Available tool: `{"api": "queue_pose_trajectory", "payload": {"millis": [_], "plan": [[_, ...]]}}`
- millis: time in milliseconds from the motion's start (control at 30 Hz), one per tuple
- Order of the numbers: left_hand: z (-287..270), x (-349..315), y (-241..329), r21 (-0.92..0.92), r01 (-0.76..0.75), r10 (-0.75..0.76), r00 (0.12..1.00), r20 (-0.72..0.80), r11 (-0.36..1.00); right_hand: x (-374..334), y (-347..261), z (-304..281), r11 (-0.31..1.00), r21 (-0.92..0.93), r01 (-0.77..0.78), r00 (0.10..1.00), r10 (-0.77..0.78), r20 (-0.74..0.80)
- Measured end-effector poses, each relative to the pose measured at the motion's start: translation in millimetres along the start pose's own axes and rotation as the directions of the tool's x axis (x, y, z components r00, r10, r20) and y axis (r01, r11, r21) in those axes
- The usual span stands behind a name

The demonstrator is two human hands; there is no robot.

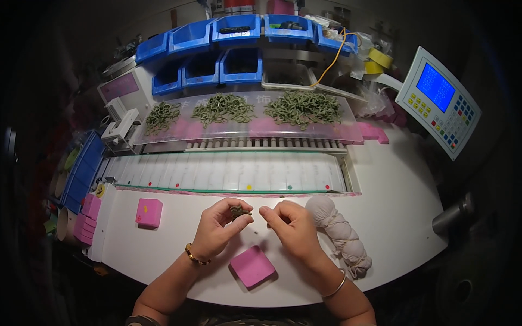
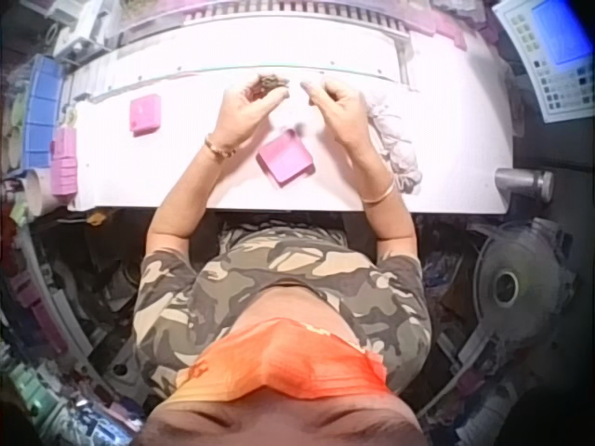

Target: The person places small metal hooks and components into a pink mold, cleans the area with a white sponge, and interacts with a machine interface.

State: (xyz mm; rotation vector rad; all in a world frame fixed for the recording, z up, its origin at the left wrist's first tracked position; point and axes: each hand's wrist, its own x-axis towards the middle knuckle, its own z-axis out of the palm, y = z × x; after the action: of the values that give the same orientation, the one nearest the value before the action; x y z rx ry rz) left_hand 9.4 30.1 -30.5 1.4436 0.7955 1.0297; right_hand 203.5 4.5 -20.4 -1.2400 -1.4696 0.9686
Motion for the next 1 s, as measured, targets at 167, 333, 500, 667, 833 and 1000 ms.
{"api": "queue_pose_trajectory", "payload": {"millis": [167,333,500,667,833,1000], "plan": [[3,0,-1,0.048,-0.024,0.027,0.998,-0.061,0.999,-1,-1,1,0.961,0.218,-0.169,0.981,0.144,0.127],[2,0,-3,0.218,-0.129,0.137,0.990,-0.022,0.967,0,6,4,0.958,0.250,-0.144,0.985,0.114,0.132],[0,0,-6,0.143,-0.127,0.131,0.991,-0.018,0.982,0,1,-1,0.917,0.275,-0.291,0.945,0.230,0.231],[-2,1,-5,0.187,-0.224,0.216,0.974,0.063,0.956,-1,-5,-1,0.868,0.350,-0.352,0.926,0.269,0.265],[4,1,4,0.139,-0.068,0.072,0.997,-0.029,0.988,1,0,0,0.910,0.353,-0.218,0.975,0.190,0.112],[0,2,5,-0.020,0.078,-0.079,0.997,-0.017,0.997,2,2,-4,0.956,0.271,-0.115,0.993,0.120,-0.002]]}}
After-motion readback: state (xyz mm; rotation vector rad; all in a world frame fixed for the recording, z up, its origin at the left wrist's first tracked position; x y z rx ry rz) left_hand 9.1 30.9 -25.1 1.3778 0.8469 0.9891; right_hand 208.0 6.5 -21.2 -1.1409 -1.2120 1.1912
